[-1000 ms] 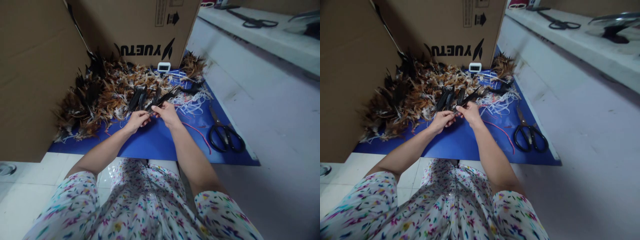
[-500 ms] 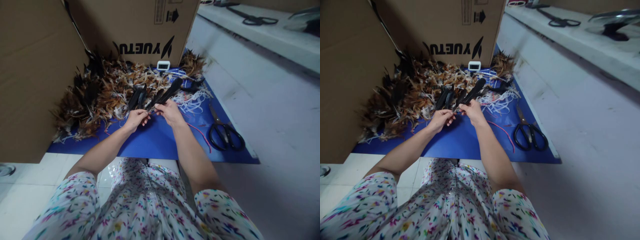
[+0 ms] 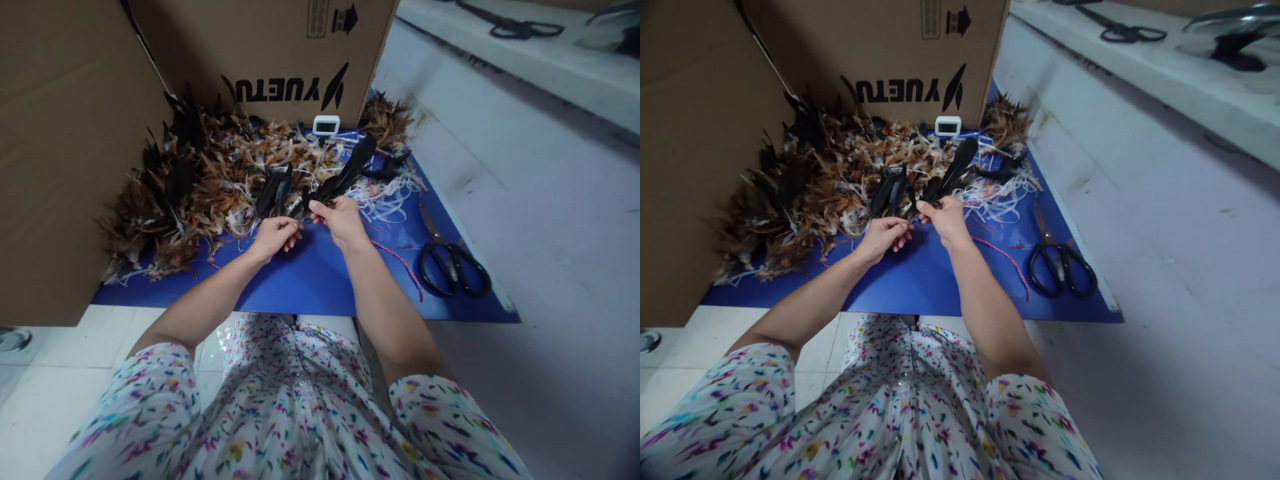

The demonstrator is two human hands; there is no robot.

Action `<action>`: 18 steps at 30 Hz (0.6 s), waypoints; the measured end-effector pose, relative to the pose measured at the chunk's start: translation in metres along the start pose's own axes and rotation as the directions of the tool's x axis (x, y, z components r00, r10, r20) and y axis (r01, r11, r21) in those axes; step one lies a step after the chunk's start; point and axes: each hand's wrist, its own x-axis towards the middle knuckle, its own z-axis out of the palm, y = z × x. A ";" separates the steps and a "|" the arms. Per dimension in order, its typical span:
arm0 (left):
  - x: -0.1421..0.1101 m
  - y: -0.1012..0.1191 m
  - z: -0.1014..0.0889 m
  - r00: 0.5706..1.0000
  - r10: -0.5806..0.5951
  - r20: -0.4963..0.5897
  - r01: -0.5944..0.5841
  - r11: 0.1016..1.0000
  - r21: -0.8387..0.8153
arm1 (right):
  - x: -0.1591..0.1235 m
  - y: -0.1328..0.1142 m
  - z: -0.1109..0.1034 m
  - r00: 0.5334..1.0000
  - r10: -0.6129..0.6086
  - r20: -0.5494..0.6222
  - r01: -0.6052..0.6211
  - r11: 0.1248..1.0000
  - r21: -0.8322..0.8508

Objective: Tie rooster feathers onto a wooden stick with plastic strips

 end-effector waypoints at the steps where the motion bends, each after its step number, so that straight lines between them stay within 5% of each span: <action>1: 0.000 0.000 0.000 1.000 -0.005 -0.005 0.005 1.000 -0.008 | 0.000 -0.001 0.000 1.000 -0.007 -0.010 0.007 1.000 0.003; 13: 0.002 0.002 0.000 0.997 -0.074 0.006 0.074 0.980 -0.182 | 0.015 -0.005 -0.018 0.966 -0.146 -0.214 0.170 0.980 0.098; 18: 0.001 0.006 -0.001 0.996 -0.086 0.014 0.087 0.969 -0.230 | -0.003 -0.014 -0.008 0.996 0.028 0.082 -0.033 0.998 0.057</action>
